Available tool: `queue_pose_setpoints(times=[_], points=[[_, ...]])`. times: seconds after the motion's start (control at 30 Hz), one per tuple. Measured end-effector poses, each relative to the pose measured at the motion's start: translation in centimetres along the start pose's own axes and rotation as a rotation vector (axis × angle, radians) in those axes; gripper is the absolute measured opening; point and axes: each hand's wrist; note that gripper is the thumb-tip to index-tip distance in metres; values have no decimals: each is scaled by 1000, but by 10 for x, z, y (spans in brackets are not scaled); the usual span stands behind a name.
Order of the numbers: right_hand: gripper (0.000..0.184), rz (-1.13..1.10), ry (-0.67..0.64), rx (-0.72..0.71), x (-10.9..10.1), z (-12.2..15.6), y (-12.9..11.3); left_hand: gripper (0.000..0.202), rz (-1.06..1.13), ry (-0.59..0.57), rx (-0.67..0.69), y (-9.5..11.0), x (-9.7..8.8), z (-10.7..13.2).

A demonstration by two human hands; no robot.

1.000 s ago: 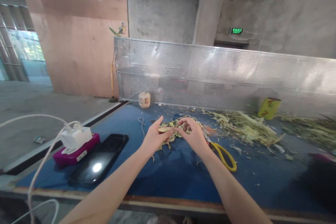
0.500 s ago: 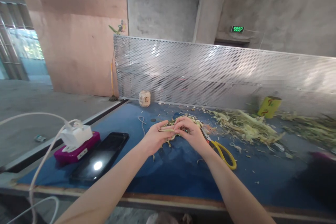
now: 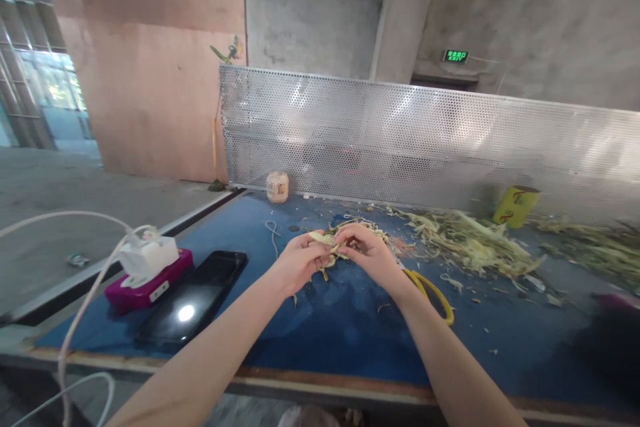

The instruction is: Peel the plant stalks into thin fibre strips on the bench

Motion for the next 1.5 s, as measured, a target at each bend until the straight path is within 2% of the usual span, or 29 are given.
queue_pose_setpoints(times=[0.1,0.27,0.47,0.67,0.77,0.9,1.0,1.2,1.37,1.5], points=[[4,-28,5,2,1,0,2,13,-37,-53,-7,1,0,0],[5,-73,13,32,3,1,4,13,-59,-61,32,0,0,0],[8,-124,10,63,5,1,0,16,-71,-10,53,0,3,2],[9,-179,-21,61,4,1,-3,25,-105,-70,52,1,6,3],[11,-129,-23,32,3,2,-4,37,-148,-71,60,0,5,3],[12,-17,-31,-11,2,3,-7,65,-180,-50,72,-1,5,4],[12,8,-15,-29,2,3,-8,76,-174,-32,76,-1,7,6],[12,52,15,-58,4,2,-7,80,-185,-39,100,1,10,8],[13,132,-59,-131,-2,3,-6,81,-236,-57,123,2,10,8],[14,249,-101,-188,-8,3,-11,75,-372,-54,169,4,9,9]])
Point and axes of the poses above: each hand's wrist, its own z-axis away from the middle knuckle, its own x-axis out of the palm, y = z × x, and after that the axes turned 11 degrees about z, right-handed
